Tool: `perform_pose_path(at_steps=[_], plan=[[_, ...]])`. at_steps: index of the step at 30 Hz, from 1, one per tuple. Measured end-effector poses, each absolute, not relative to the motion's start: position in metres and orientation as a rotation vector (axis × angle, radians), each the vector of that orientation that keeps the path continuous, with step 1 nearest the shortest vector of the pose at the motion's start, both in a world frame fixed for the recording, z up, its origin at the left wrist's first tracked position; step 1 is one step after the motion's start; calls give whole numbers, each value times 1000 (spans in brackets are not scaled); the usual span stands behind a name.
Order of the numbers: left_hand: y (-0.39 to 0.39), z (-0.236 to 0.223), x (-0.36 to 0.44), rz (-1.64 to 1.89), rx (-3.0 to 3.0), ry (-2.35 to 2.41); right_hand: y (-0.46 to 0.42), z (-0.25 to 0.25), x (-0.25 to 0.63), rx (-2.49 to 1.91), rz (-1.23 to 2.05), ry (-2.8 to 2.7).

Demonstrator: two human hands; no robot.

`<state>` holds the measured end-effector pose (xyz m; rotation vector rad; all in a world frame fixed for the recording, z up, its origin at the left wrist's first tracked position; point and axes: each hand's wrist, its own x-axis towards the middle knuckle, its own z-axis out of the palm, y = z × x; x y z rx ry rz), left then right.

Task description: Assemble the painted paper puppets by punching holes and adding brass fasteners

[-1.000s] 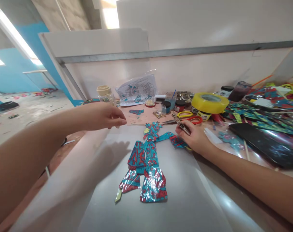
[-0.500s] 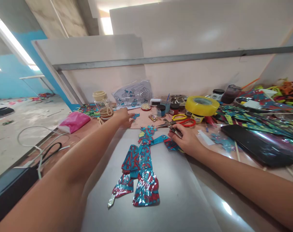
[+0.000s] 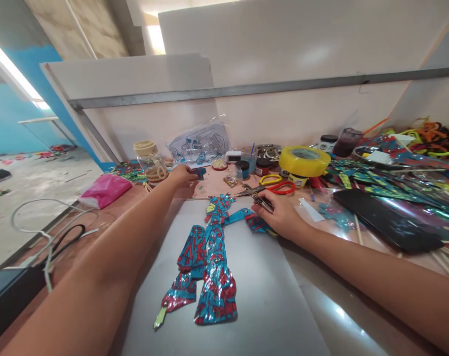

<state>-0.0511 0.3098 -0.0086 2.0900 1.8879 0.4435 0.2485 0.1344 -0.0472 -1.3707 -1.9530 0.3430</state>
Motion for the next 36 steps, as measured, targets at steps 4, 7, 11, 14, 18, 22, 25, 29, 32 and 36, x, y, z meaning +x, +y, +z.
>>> perform_pose_path(at_steps=[4,7,11,14,18,22,25,29,32,36], plan=[[284,20,-46,631,2075,1757,134,-46,248,-1367,324,-1962],[249,42,-44,714,2137,1644,134,-45,249,-1342,321,-1954],[193,56,-43,798,2194,1387,132,-45,249,-1296,358,-1898],[155,52,-37,821,2071,1151,126,-39,247,-1259,380,-1866],[122,35,-25,763,1947,915,110,-20,238,-1156,551,-1805],[104,14,-12,743,1978,912,84,-3,222,-1078,792,-1812],[95,2,-5,788,2124,916,70,-5,212,-1055,884,-1885],[85,-7,0,824,2181,898,61,-19,207,-1049,839,-1986],[80,-9,1,840,2136,940,59,-24,206,-1035,821,-2011],[78,-11,-2,957,2197,1038,64,-15,212,-1001,774,-2045]])
